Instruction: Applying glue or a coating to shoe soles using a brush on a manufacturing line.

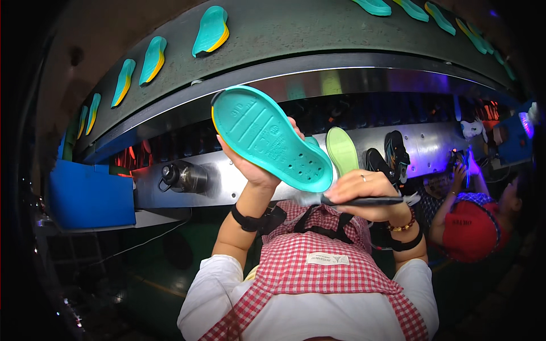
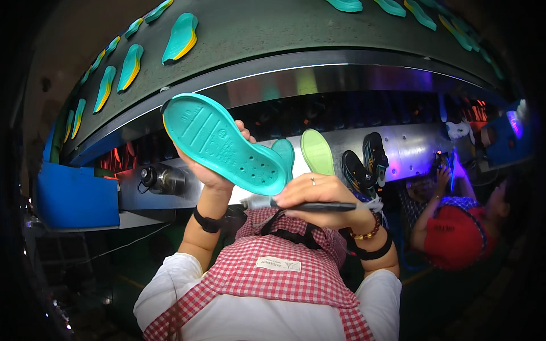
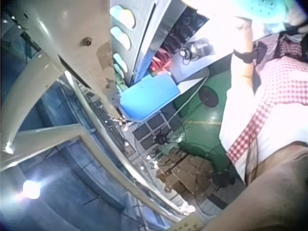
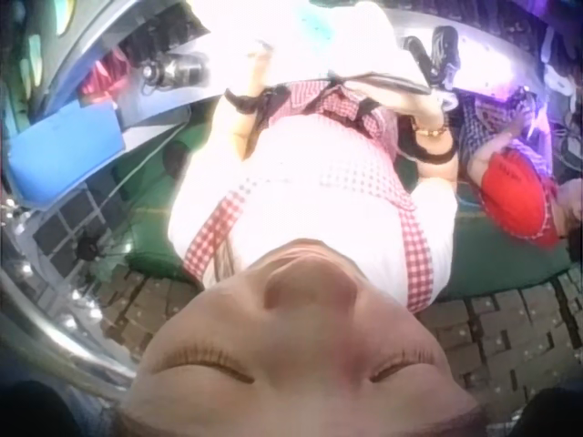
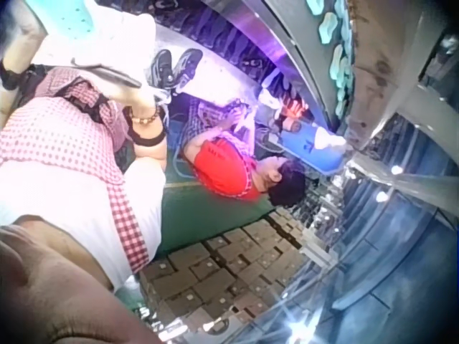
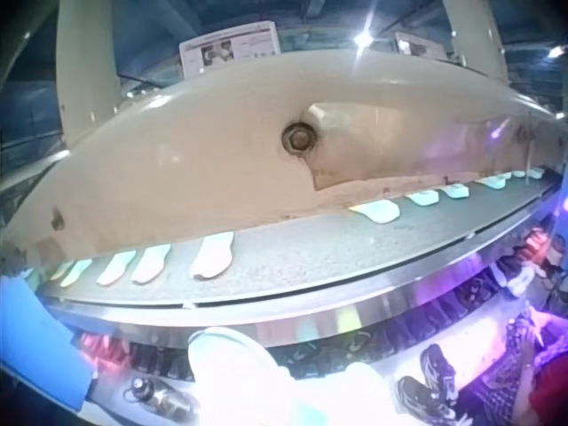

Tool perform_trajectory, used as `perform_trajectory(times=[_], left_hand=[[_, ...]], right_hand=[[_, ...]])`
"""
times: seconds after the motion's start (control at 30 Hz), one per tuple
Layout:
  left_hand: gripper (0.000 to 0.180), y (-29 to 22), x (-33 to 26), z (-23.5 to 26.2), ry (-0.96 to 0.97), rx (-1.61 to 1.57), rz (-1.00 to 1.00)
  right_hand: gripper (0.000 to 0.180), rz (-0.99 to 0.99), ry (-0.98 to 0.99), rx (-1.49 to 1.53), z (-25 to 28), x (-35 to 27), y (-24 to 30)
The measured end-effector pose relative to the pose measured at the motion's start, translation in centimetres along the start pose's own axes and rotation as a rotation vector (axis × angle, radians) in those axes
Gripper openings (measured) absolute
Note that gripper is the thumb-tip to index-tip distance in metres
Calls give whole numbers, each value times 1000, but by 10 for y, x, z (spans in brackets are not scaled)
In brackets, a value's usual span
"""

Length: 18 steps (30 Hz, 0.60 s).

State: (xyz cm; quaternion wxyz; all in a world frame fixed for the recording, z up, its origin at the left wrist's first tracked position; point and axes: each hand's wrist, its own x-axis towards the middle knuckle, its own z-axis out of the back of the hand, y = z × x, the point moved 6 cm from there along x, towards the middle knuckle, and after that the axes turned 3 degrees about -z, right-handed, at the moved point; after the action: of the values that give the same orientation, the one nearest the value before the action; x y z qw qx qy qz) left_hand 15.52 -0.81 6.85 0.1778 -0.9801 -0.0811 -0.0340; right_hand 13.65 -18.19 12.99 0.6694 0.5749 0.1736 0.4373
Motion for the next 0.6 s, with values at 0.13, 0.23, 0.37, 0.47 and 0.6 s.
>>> perform_trajectory(times=[0.13, 0.23, 0.37, 0.47, 0.6], left_hand=[[92, -3, -2, 0, -33, 61, 6], [91, -3, 1, 3, -106, 109, -30], [91, -3, -4, -4, -25, 28, 56], [89, 4, -6, -8, -142, 71, 97], [71, 46, -36, -22, 14, -12, 238]], right_hand=[[22, -101, -295, -28, 23, -6, -19], [22, -89, -79, 39, 0, -3, -17], [21, -139, -183, 462, 9, -16, -34], [18, -294, -364, 649, 6, -24, -53], [18, -393, -485, 1113, -9, -18, -50]])
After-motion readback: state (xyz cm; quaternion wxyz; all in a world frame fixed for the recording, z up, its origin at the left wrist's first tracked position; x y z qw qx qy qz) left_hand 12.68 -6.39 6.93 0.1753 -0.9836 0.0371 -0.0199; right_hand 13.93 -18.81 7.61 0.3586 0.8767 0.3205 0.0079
